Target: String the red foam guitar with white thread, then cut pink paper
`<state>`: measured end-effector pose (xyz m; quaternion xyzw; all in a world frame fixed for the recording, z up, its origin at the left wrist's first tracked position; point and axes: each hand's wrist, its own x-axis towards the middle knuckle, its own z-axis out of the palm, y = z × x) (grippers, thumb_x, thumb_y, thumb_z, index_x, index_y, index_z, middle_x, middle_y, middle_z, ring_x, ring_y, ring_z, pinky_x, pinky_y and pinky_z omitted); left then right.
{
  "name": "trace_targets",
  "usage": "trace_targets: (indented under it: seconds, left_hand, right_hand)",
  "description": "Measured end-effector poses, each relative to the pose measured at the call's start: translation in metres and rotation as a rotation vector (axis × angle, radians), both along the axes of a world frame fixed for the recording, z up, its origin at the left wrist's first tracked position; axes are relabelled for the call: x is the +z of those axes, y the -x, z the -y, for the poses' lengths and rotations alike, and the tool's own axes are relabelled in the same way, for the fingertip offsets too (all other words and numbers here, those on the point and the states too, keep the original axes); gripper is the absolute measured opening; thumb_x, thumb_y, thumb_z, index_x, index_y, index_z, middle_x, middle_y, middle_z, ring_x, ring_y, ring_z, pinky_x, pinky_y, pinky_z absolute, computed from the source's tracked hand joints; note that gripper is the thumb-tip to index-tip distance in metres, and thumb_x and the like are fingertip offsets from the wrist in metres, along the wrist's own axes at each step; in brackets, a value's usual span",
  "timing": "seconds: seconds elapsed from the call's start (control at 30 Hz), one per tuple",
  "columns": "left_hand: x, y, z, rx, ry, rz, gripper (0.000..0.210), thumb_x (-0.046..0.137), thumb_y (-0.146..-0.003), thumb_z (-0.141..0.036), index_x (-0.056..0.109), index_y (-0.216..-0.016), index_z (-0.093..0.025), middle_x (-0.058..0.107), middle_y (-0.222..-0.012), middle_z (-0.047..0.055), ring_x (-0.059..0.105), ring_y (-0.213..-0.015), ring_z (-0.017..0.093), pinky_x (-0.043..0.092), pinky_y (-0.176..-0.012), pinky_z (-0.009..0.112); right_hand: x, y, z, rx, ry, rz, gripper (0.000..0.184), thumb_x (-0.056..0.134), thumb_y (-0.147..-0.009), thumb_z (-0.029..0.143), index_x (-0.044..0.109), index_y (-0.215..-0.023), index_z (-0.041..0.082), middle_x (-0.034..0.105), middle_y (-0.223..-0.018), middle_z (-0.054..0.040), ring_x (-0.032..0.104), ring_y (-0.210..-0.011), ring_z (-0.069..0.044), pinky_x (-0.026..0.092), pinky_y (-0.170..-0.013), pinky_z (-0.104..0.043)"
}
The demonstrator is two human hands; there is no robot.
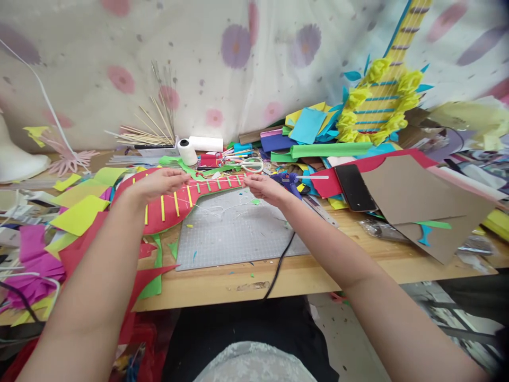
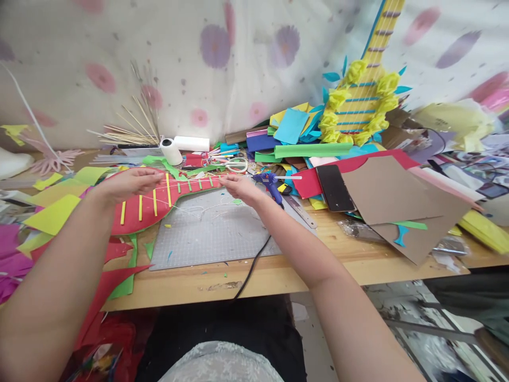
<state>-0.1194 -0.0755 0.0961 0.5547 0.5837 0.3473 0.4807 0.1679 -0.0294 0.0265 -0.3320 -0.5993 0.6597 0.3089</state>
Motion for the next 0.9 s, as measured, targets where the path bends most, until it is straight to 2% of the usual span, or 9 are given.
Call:
trace_targets:
  seconds: [0.03, 0.1, 0.23, 0.43, 0.53, 0.6, 0.7, 0.8, 0.9]
  left_hand:
    - [0.002, 0.008, 0.002, -0.019, 0.074, 0.101, 0.028, 0.072, -0.072, -0.031, 0.053, -0.058, -0.016, 0.025, -0.048, -0.007, 0.017, -0.042, 0.004, 0.011, -0.039, 0.018]
    - [0.006, 0.018, 0.005, 0.024, 0.031, 0.380, 0.032, 0.062, -0.080, -0.032, 0.048, -0.056, -0.017, 0.018, -0.049, -0.008, 0.008, -0.044, 0.005, 0.008, -0.039, 0.018]
    - [0.014, 0.024, 0.012, 0.229, -0.348, 0.833, 0.035, 0.046, -0.091, -0.028, 0.045, -0.058, -0.017, 0.017, -0.051, -0.006, 0.001, -0.048, 0.009, 0.006, -0.037, 0.021]
    - [0.028, 0.026, 0.015, 0.333, -0.615, 0.897, 0.025, 0.050, -0.091, -0.026, 0.055, -0.067, -0.020, 0.018, -0.050, -0.007, 0.003, -0.047, 0.009, 0.009, -0.038, 0.019]
    - [0.034, 0.021, 0.011, 0.277, -0.471, 0.901, 0.020, 0.052, -0.090, -0.025, 0.055, -0.070, -0.020, 0.013, -0.047, -0.008, 0.000, -0.044, 0.007, 0.007, -0.036, 0.016]
    - [0.034, 0.010, 0.007, 0.219, -0.268, 0.833, 0.025, 0.049, -0.091, -0.023, 0.054, -0.067, -0.018, 0.013, -0.045, -0.008, 0.000, -0.042, 0.006, 0.007, -0.034, 0.016]
    - [0.029, -0.020, 0.001, 0.105, -0.034, 0.620, 0.028, 0.045, -0.091, -0.016, 0.054, -0.065, -0.015, 0.017, -0.045, -0.008, 0.008, -0.039, 0.004, 0.011, -0.032, 0.015]
    - [0.024, -0.054, -0.003, -0.003, 0.031, 0.481, 0.017, 0.052, -0.087, -0.017, 0.059, -0.071, -0.013, 0.019, -0.046, -0.009, 0.014, -0.035, 0.001, 0.011, -0.031, 0.013]
    - [0.021, -0.074, -0.006, -0.038, 0.028, 0.485, 0.015, 0.058, -0.084, -0.022, 0.059, -0.071, -0.014, 0.019, -0.046, -0.010, 0.015, -0.033, 0.001, 0.011, -0.030, 0.013]
  right_hand:
    - [-0.002, -0.009, -0.001, -0.038, -0.031, 0.040, 0.024, 0.059, -0.082, 0.040, 0.053, -0.075, 0.017, 0.020, -0.048, 0.0114, 0.013, -0.042, -0.005, 0.009, -0.041, -0.021]
    - [-0.008, -0.021, -0.003, -0.117, -0.089, 0.146, 0.024, 0.056, -0.082, 0.039, 0.055, -0.075, 0.017, 0.022, -0.047, 0.0105, 0.015, -0.042, -0.005, 0.011, -0.042, -0.021]
    - [-0.019, -0.030, -0.003, -0.268, -0.290, 0.521, 0.020, 0.055, -0.080, 0.031, 0.059, -0.067, 0.016, 0.043, -0.054, 0.0030, 0.036, -0.050, -0.008, 0.026, -0.049, -0.023]
    - [-0.020, -0.033, 0.011, -0.168, -0.526, 1.234, 0.018, 0.052, -0.081, 0.021, 0.066, -0.072, 0.015, 0.066, -0.084, -0.0143, 0.061, -0.082, -0.025, 0.042, -0.069, -0.034]
    - [-0.012, -0.033, 0.015, -0.113, -0.545, 1.318, 0.017, 0.058, -0.081, 0.025, 0.070, -0.086, 0.015, 0.067, -0.099, -0.0183, 0.059, -0.100, -0.032, 0.045, -0.081, -0.042]
    - [-0.003, -0.027, 0.014, -0.116, -0.611, 1.199, 0.030, 0.066, -0.077, 0.030, 0.069, -0.103, 0.016, 0.062, -0.116, -0.0187, 0.052, -0.115, -0.034, 0.041, -0.093, -0.047]
    - [0.013, -0.002, 0.013, -0.074, -0.667, 0.758, 0.057, 0.070, -0.074, 0.030, 0.055, -0.128, 0.017, 0.048, -0.139, -0.0146, 0.038, -0.132, -0.028, 0.028, -0.110, -0.045]
    - [0.023, 0.039, 0.013, 0.042, -0.456, 0.252, 0.060, 0.066, -0.078, 0.035, 0.047, -0.134, 0.025, 0.043, -0.145, -0.0063, 0.039, -0.133, -0.020, 0.033, -0.109, -0.038]
    - [0.023, 0.078, 0.014, 0.167, -0.257, -0.094, 0.044, 0.064, -0.079, 0.030, 0.055, -0.122, 0.024, 0.054, -0.133, -0.0047, 0.047, -0.125, -0.017, 0.040, -0.103, -0.032]
